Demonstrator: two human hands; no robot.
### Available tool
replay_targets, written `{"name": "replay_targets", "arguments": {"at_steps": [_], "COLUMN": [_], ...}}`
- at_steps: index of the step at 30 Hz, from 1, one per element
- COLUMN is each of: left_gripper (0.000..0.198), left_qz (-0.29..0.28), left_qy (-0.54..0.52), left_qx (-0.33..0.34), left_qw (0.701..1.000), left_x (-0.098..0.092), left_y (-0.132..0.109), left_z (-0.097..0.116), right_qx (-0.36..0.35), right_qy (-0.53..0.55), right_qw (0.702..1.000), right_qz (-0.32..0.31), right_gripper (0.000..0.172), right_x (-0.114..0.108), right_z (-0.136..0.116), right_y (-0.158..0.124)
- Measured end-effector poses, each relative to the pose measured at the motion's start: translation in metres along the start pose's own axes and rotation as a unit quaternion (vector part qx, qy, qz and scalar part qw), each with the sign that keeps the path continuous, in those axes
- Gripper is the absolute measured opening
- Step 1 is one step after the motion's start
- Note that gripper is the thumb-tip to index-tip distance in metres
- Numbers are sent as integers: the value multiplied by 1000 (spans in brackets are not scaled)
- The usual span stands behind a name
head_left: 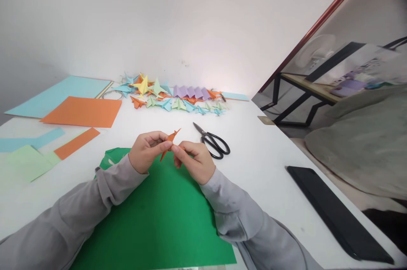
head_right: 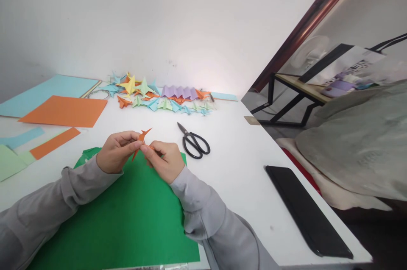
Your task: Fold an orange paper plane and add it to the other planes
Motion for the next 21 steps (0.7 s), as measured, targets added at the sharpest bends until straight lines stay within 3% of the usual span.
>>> {"name": "replay_targets", "arguments": {"at_steps": [7,15,21], "left_gripper": [17,16,17], "left_qz": [-19,-2,-16], "left_qy": [13,48,73], "left_qx": [34,94,99], "left_qw": [999,994,992], "left_x": [1,2,4], "left_y": [1,-2,-4], "left_z": [5,18,19], "right_qx": [42,-32,-33], "right_qy": [85,4,-8], "right_qw": [995,999,999], "right_qz": [-2,20,-5], "right_gripper": [38,28,32], "right_x": [1,-3,0], "right_z": [4,2,-1], "right_y": [-1,1,-3]}}
Point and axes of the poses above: each hand's wrist, its own y-axis towards the middle knuckle, its own x-axis out of the palm, z = x × y, the point moved 5 cm from there along y, towards the middle knuckle, and after that the axes turned 15 degrees about z, right-handed, at the moved point
